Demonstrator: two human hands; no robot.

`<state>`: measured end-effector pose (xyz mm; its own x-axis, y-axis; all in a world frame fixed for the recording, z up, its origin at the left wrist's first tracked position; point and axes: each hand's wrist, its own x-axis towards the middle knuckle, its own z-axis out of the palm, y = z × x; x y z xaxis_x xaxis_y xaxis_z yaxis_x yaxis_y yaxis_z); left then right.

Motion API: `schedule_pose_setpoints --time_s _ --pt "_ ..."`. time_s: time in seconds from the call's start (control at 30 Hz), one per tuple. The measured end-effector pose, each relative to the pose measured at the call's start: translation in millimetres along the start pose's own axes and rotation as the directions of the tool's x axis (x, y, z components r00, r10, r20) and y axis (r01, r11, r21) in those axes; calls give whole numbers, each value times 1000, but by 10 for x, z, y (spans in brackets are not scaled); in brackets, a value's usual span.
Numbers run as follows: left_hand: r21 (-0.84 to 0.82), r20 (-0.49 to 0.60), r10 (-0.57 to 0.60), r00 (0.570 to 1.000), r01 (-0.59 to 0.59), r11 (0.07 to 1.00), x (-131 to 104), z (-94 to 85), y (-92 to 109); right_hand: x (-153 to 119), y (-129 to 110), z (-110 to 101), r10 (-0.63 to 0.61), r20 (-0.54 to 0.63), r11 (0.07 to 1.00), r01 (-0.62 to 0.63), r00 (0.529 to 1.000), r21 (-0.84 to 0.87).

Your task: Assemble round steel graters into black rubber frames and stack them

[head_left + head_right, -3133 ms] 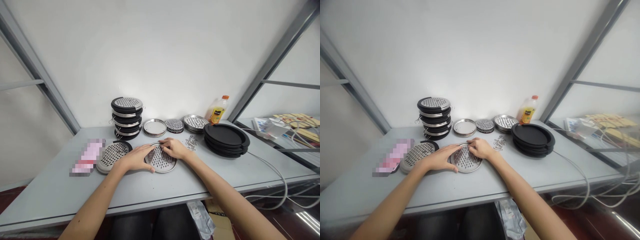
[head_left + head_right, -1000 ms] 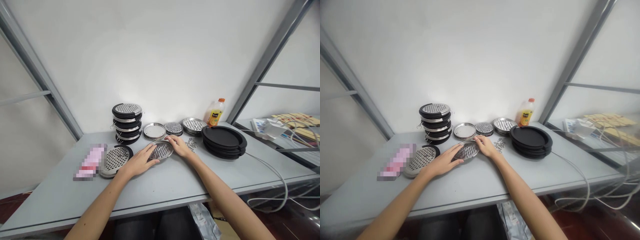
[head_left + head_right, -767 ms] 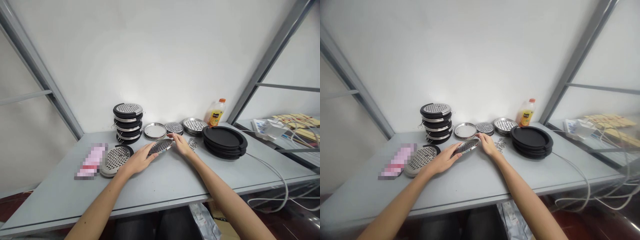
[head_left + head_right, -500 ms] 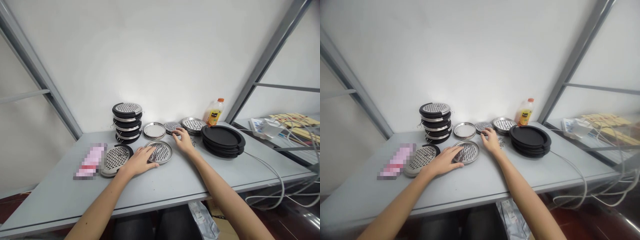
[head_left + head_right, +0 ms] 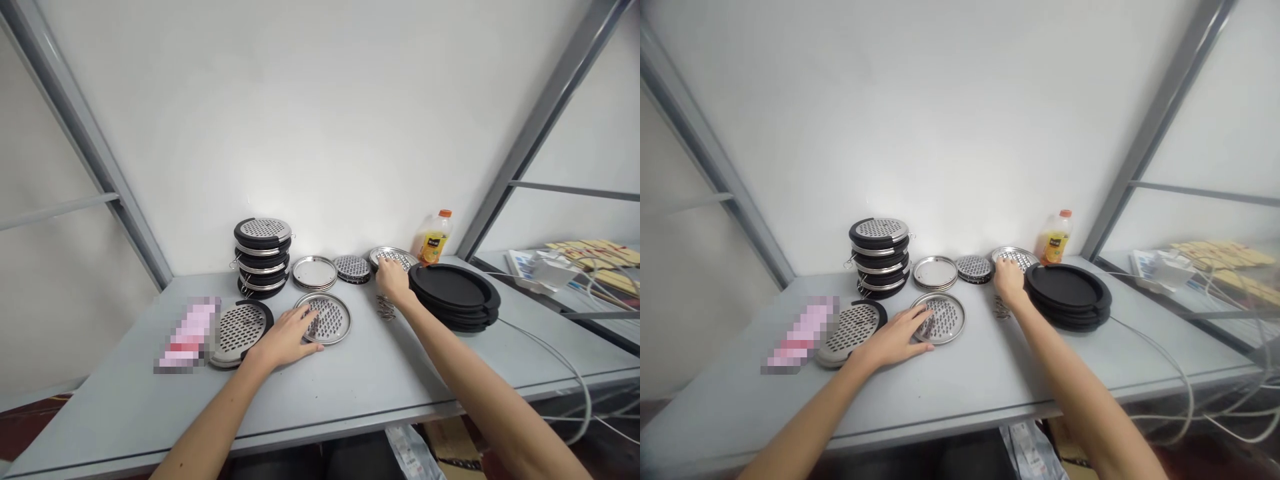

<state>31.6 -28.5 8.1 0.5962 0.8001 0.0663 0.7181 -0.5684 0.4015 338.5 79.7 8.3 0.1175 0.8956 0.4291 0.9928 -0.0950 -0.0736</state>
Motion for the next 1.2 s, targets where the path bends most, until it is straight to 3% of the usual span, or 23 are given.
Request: schedule_pose_setpoints --time_s 0.13,0.27,0.47,0.57,0.63,0.67,0.73,0.8,0.87,0.97,1.1,1.2 --pt "-16 -16 3 1000 -3 1000 -8 7 -12 173 -37 -84 82 154 997 -80 985 -19" --pt "-45 -22 1 1000 -2 999 -2 27 -34 312 -61 -156 93 143 996 -92 985 -14" --pt "-38 -37 12 999 -13 999 14 78 -75 333 -263 -477 48 -120 996 -38 992 80" --pt "-36 -54 9 998 -11 999 30 70 -63 252 -395 -721 27 -225 940 52 974 337" --pt "-44 -108 7 994 -12 999 49 49 -42 177 -455 -835 56 -258 786 116 964 607" --pt "-50 -161 1 987 -10 999 61 36 -31 135 -476 -862 67 -231 650 133 971 748" --pt "-53 -310 -22 951 6 999 85 9 -17 39 -505 -841 42 -106 293 89 993 952" --pt "-30 -463 -43 885 32 999 106 -12 -17 -69 -521 -733 -74 47 -37 -50 996 998" --pt "0 -568 -43 822 52 999 121 -22 -28 -180 -522 -580 -181 167 -210 -204 969 956" --pt "8 -601 -40 798 56 998 131 -11 -42 -317 -500 -368 -316 229 -276 -320 921 906" --pt "-19 -550 -29 835 22 1000 136 31 -31 -411 -501 -212 -392 242 -240 -352 888 904" --pt "-57 -546 -2 838 -35 998 141 49 -11 -447 -546 -149 -413 262 -202 -368 872 908"
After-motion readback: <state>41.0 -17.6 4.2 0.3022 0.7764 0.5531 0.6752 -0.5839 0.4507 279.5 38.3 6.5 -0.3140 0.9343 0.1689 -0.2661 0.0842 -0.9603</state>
